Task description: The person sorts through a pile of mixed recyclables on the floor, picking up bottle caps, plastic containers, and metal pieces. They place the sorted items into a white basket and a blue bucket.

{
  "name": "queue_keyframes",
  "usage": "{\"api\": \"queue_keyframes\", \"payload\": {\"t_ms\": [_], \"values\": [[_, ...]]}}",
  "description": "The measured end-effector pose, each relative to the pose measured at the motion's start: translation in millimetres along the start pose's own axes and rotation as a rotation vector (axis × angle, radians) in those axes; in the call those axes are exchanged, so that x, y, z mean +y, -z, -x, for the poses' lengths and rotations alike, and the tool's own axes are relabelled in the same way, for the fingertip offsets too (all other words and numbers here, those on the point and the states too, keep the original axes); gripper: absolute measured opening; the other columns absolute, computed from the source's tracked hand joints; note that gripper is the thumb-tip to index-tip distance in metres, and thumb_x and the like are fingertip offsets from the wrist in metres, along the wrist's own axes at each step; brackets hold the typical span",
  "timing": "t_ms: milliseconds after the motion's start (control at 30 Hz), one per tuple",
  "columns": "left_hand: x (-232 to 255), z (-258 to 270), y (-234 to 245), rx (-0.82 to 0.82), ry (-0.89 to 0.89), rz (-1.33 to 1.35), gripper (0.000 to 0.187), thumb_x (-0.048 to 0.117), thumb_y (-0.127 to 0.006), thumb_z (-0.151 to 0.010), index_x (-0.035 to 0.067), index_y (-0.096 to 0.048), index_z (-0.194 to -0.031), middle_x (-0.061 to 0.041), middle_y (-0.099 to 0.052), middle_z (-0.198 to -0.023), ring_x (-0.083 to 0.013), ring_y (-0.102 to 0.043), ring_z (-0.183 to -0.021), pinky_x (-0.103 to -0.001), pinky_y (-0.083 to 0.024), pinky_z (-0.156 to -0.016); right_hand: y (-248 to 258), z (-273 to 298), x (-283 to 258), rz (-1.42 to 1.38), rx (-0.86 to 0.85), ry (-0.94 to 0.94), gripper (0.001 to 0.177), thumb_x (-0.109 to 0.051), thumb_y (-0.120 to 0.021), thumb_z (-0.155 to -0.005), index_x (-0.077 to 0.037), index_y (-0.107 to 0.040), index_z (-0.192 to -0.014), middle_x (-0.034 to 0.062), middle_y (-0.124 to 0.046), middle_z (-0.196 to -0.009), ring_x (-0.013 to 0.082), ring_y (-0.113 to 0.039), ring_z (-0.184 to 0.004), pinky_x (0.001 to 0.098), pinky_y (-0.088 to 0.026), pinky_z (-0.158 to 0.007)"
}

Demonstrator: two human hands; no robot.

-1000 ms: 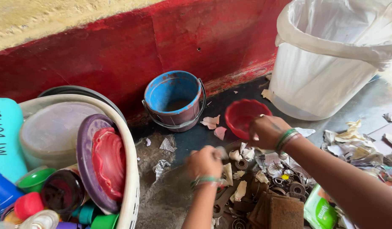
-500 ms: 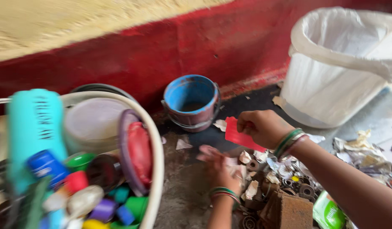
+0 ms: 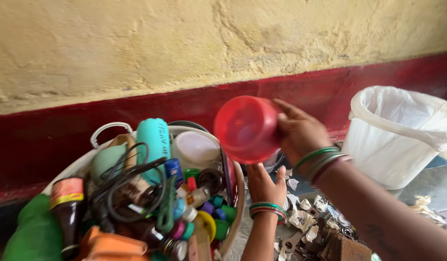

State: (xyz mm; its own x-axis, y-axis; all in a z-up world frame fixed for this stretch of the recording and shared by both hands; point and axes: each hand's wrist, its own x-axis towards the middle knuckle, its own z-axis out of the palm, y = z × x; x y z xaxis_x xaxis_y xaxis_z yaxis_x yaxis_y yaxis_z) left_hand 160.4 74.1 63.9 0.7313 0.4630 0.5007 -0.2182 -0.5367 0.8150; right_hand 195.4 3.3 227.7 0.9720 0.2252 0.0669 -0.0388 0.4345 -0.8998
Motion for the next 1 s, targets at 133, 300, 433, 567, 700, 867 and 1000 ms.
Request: {"api": "queue_keyframes", "payload": {"t_ms": [133, 300, 433, 567, 700, 867, 1000], "values": [[14.0, -3.0, 25.7, 0.181, -0.139, -0.011, 0.074, 0.024, -0.077, -0.083, -0.004, -0.043, -0.143, -0.027, -0.049, -0.146, -0.0445, -0.046, -0.135, -0.05, -0.036, -0.113, -54.0, -0.9, 47.3, -0.174, -0.05, -0.025, 0.045, -0.004, -0.05, -0.1, 0.0, -0.055, -0.145, 0.0127, -0.067, -0.13, 0.0192, -0.065, -0.111, 0.0319, -0.051, -0.1], [19.3, 2.7, 44.9, 0.197, -0.22, 0.004, 0.069, 0.025, -0.076, -0.084, -0.003, -0.046, -0.14, -0.025, -0.052, -0.142, -0.0412, -0.05, -0.13, -0.048, -0.039, -0.109, -96.8, 6.3, 101.5, -0.43, 0.071, -0.32, 0.046, -0.012, -0.048, -0.099, -0.004, -0.048, -0.144, 0.0144, -0.065, -0.128, 0.0286, -0.069, -0.111, 0.0499, -0.057, -0.096], [15.5, 13.0, 56.3, 0.163, -0.239, 0.006, 0.065, 0.026, -0.075, -0.085, -0.001, -0.049, -0.137, -0.023, -0.055, -0.138, -0.0385, -0.054, -0.126, -0.046, -0.042, -0.106, -91.4, 27.3, 106.1, 0.211, -0.154, -0.374, 0.051, -0.024, -0.066, -0.094, -0.013, -0.055, -0.143, 0.0216, -0.065, -0.123, 0.0341, -0.07, -0.099, 0.0459, -0.058, -0.082], [10.7, 17.1, 52.9, 0.17, -0.244, 0.019, 0.061, 0.027, -0.075, -0.086, 0.0, -0.051, -0.135, -0.021, -0.058, -0.135, -0.0359, -0.057, -0.122, -0.044, -0.045, -0.103, -86.1, 47.3, 88.2, 1.097, -0.195, -0.102, 0.053, -0.031, -0.078, -0.091, -0.015, -0.065, -0.139, 0.0237, -0.075, -0.115, 0.0337, -0.075, -0.099, 0.0413, -0.057, -0.084], [4.8, 17.5, 46.2, 0.159, -0.258, 0.018, 0.057, 0.028, -0.074, -0.086, 0.002, -0.054, -0.133, -0.019, -0.06, -0.132, -0.0333, -0.061, -0.117, -0.043, -0.048, -0.1, -90.4, 71.5, 70.3, 1.126, -0.277, 0.583, 0.069, -0.009, -0.07, -0.082, -0.017, -0.05, -0.148, 0.0217, -0.058, -0.136, 0.0405, -0.062, -0.117, 0.0451, -0.054, -0.095], [2.0, 21.3, 41.3, 0.145, -0.264, 0.031, 0.052, 0.029, -0.073, -0.087, 0.003, -0.057, -0.13, -0.017, -0.064, -0.128, -0.03, -0.065, -0.112, -0.041, -0.052, -0.096, -97.2, 78.8, 65.2, 1.351, -0.539, 0.581, 0.083, 0.005, -0.062, -0.071, -0.021, -0.048, -0.149, 0.0135, -0.048, -0.153, 0.0365, -0.049, -0.134, 0.0552, -0.04, -0.097], [2.4, 21.2, 38.9, 0.099, -0.252, 0.112, 0.048, 0.03, -0.073, -0.088, 0.005, -0.06, -0.128, -0.015, -0.066, -0.125, -0.0274, -0.069, -0.108, -0.039, -0.055, -0.093, -60.8, 52.8, 62.7, 1.01, -0.611, 0.642, 0.063, -0.006, -0.066, -0.089, -0.015, -0.049, -0.149, 0.0144, -0.059, -0.145, 0.0348, -0.056, -0.134, 0.0452, -0.047, -0.109]]}}
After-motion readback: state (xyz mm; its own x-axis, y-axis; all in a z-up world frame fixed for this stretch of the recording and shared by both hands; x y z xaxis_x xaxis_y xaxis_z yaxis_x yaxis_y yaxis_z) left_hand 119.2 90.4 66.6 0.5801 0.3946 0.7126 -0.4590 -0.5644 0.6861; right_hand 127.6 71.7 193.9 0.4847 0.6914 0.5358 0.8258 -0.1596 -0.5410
